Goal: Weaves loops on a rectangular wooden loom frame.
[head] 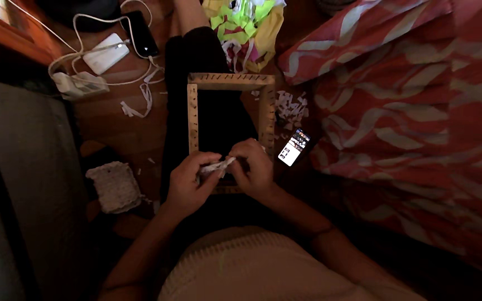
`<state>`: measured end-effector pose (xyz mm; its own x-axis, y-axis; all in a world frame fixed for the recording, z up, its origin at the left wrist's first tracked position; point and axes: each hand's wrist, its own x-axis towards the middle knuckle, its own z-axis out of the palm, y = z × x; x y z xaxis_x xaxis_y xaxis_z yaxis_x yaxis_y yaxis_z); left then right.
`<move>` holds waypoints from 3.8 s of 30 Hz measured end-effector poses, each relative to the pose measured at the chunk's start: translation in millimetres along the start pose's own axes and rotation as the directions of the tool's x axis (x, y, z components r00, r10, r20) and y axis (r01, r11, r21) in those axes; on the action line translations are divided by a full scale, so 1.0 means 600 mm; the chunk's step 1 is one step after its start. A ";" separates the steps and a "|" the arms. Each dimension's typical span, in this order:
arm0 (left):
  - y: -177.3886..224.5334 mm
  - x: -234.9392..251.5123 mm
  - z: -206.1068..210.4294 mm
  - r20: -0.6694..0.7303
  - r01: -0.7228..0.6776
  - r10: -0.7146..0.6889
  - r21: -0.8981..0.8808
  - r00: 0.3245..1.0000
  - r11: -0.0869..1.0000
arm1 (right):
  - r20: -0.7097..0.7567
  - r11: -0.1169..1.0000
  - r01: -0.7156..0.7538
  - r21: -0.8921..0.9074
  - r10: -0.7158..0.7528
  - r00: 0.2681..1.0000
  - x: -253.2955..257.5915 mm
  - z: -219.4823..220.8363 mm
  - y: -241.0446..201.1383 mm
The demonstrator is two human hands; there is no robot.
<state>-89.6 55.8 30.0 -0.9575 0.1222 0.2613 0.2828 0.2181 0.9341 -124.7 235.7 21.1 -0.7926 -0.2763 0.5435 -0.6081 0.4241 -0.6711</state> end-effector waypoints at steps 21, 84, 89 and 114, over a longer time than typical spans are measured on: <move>-0.004 -0.001 -0.017 0.229 0.380 -0.321 -0.296 0.919 0.877 | 0.424 0.785 -0.283 0.551 0.029 0.905 -0.005 -0.034 0.025; 0.008 -0.013 0.018 -0.015 0.271 -0.273 0.204 0.962 0.941 | 0.327 0.953 -0.288 -0.099 0.304 0.895 0.001 -0.041 -0.026; 0.005 -0.019 0.018 -0.070 0.249 -0.243 0.095 0.967 0.964 | 0.314 0.968 -0.248 -0.032 0.245 0.917 0.013 -0.052 -0.019; -0.018 -0.027 0.040 -0.179 -0.097 0.113 0.094 0.977 0.991 | 0.397 0.854 -0.429 0.293 0.299 0.868 0.010 -0.045 -0.017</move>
<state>-76.0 74.4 9.7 -0.9140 -0.0294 0.4046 0.3788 0.2949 0.8772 -122.0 253.1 44.7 -0.8875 -0.4553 0.0703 -0.1925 0.2278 -0.9545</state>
